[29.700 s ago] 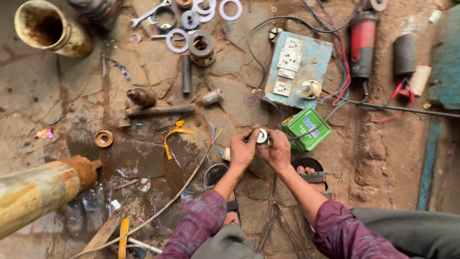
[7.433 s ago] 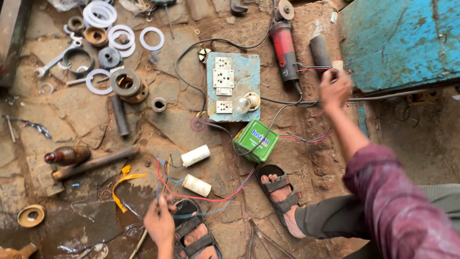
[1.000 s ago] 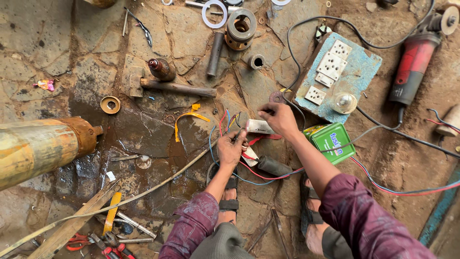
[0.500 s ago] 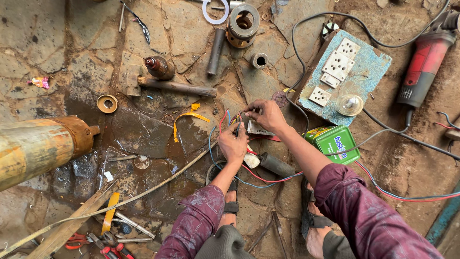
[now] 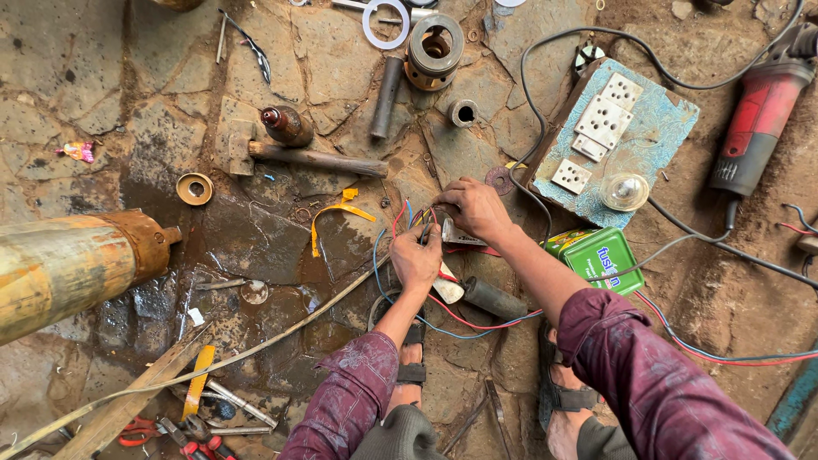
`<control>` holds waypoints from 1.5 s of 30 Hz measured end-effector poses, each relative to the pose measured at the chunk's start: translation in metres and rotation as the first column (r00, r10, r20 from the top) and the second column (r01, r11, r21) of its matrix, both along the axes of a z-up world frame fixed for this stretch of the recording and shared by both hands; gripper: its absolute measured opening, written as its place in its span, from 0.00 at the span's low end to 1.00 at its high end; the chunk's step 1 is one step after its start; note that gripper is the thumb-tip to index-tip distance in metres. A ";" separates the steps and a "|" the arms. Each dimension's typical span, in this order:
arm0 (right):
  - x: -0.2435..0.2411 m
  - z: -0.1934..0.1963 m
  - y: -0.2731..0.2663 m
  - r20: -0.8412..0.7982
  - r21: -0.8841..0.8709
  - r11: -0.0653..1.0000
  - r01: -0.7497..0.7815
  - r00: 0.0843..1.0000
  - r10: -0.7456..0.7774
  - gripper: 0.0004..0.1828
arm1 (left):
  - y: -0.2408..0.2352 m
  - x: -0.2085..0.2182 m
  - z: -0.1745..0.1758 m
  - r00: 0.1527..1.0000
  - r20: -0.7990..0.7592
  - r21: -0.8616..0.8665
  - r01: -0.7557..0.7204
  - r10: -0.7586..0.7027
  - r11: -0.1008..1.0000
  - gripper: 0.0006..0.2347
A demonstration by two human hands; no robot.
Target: The person connects wires from a water pump to a capacitor and an electrical control box.
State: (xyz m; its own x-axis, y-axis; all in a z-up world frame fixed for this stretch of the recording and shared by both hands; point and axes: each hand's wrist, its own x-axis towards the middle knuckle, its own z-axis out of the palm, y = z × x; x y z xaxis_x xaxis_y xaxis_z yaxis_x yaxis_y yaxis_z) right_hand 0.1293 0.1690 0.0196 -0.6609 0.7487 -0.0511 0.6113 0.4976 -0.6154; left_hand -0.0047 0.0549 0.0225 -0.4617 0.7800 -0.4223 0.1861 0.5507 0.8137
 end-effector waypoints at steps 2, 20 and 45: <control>0.001 -0.001 0.003 0.033 -0.012 0.999 -0.036 0.999 0.036 0.09 | 0.000 0.000 -0.004 0.999 -0.030 0.034 0.015 -0.014 0.999 0.10; 0.004 -0.086 0.027 0.299 -0.432 0.893 -0.129 0.913 0.276 0.21 | 0.000 -0.007 -0.012 0.930 -0.186 -0.016 0.319 -0.316 0.948 0.16; 0.004 -0.086 -0.005 0.086 -0.529 0.822 0.209 0.978 -0.193 0.15 | -0.009 -0.013 -0.008 0.946 -0.131 0.098 0.310 -0.297 0.946 0.19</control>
